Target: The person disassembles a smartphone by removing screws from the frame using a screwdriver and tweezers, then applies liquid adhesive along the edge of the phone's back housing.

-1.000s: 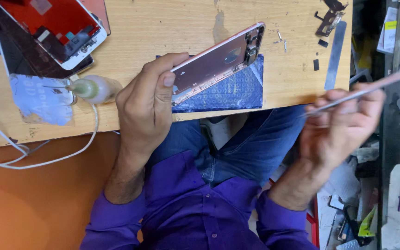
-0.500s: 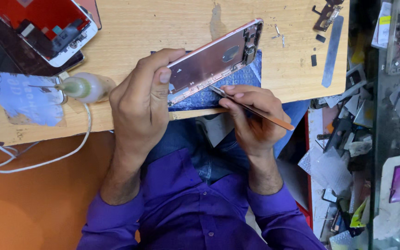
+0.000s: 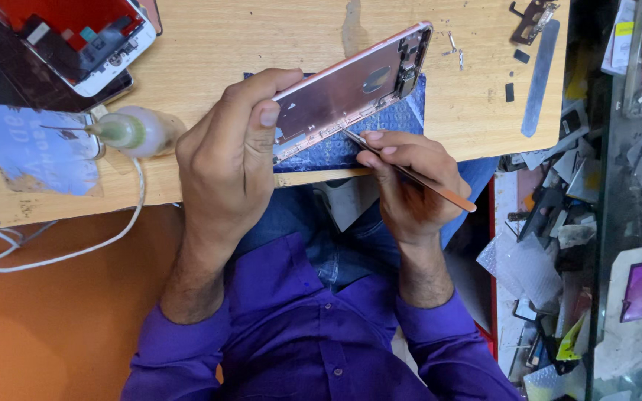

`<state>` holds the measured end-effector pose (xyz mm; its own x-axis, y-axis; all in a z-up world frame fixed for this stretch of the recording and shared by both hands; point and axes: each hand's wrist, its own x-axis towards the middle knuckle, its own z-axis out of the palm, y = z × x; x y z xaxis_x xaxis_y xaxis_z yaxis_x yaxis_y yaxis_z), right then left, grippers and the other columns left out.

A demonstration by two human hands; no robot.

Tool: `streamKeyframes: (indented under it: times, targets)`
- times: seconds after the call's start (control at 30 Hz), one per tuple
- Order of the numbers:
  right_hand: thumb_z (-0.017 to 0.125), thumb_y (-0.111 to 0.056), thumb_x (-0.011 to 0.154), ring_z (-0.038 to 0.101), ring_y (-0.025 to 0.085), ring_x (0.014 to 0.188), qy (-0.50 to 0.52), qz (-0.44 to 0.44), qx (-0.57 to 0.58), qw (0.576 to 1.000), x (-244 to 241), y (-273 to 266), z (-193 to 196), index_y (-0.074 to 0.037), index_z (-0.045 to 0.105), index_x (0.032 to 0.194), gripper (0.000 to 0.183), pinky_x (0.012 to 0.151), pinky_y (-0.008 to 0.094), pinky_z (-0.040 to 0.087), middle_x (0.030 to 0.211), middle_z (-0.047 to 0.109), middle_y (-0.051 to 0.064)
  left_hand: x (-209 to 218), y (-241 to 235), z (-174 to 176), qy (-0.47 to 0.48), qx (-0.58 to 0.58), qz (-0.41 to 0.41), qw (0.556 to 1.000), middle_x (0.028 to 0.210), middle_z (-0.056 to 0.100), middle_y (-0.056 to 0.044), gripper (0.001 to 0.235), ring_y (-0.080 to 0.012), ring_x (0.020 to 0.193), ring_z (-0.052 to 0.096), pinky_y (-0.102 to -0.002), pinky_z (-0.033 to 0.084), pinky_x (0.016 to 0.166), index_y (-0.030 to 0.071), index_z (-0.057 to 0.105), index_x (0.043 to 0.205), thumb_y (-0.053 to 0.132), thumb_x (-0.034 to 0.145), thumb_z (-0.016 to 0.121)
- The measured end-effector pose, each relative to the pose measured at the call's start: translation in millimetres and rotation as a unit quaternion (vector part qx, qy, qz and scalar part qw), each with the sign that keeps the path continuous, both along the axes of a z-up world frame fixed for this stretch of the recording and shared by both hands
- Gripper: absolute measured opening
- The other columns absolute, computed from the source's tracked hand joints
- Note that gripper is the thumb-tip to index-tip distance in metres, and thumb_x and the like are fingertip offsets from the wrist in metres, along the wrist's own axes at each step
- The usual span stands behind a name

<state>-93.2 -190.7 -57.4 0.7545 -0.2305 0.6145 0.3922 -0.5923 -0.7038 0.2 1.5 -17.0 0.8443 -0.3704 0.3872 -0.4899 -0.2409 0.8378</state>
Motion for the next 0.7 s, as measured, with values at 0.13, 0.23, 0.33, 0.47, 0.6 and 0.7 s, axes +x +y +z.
streamKeyframes:
  times: [0.13, 0.23, 0.33, 0.47, 0.6, 0.7]
  targets:
    - [0.080, 0.010, 0.095, 0.076, 0.023, 0.096, 0.010, -0.002, 0.009, 1.000, 0, 1, 3, 0.000, 0.054, 0.109, 0.031, 0.085, 0.030, 0.065, 0.106, 0.073, 0.020, 0, 0, 0, -0.008, -0.013, -0.003, 1.000, 0.113, 0.074, -0.012, 0.017, -0.0194, 0.101, 0.077, -0.028, 0.059, 0.084, 0.002, 0.062, 0.129, 0.015, 0.122, 0.053]
    - [0.080, 0.010, 0.095, 0.077, 0.025, 0.100, 0.014, -0.005, -0.016, 1.000, 1, 3, 5, 0.000, 0.055, 0.108, 0.031, 0.084, 0.031, 0.066, 0.106, 0.074, 0.019, 0, 0, -1, -0.009, -0.010, -0.005, 1.000, 0.114, 0.074, -0.012, 0.017, -0.0190, 0.101, 0.077, -0.027, 0.060, 0.084, 0.001, 0.062, 0.130, 0.015, 0.123, 0.053]
    - [0.082, 0.009, 0.093, 0.077, 0.026, 0.099, -0.007, 0.004, -0.030, 1.000, 4, 2, 6, -0.001, 0.056, 0.107, 0.032, 0.084, 0.032, 0.065, 0.104, 0.074, 0.018, 0, 1, -2, -0.006, -0.002, -0.004, 1.000, 0.114, 0.075, -0.012, 0.018, -0.0184, 0.101, 0.077, -0.027, 0.060, 0.083, 0.001, 0.062, 0.130, 0.015, 0.124, 0.053]
    - [0.082, 0.010, 0.092, 0.077, 0.028, 0.098, -0.009, 0.008, -0.034, 0.999, 4, 3, 7, -0.001, 0.056, 0.106, 0.032, 0.084, 0.033, 0.065, 0.104, 0.073, 0.018, 0, 1, -3, -0.006, -0.006, -0.005, 1.000, 0.114, 0.075, -0.012, 0.018, -0.0176, 0.099, 0.077, -0.026, 0.059, 0.082, 0.001, 0.062, 0.130, 0.014, 0.124, 0.052]
    - [0.081, 0.011, 0.090, 0.076, 0.030, 0.097, -0.024, 0.004, 0.009, 1.000, -2, 3, 3, -0.001, 0.057, 0.105, 0.031, 0.084, 0.035, 0.064, 0.102, 0.073, 0.019, 0, 1, 1, 0.003, 0.005, -0.004, 1.000, 0.111, 0.075, -0.012, 0.019, -0.0171, 0.093, 0.075, -0.026, 0.057, 0.080, 0.000, 0.064, 0.130, 0.013, 0.124, 0.052]
    - [0.075, 0.010, 0.093, 0.076, 0.030, 0.095, -0.093, -0.037, 0.056, 0.993, -4, -11, -3, -0.001, 0.057, 0.104, 0.024, 0.085, 0.039, 0.066, 0.099, 0.073, 0.019, 0, -1, 4, 0.002, 0.002, -0.004, 1.000, 0.111, 0.074, -0.012, 0.020, -0.0173, 0.095, 0.075, -0.026, 0.057, 0.082, -0.001, 0.064, 0.129, 0.013, 0.124, 0.051]
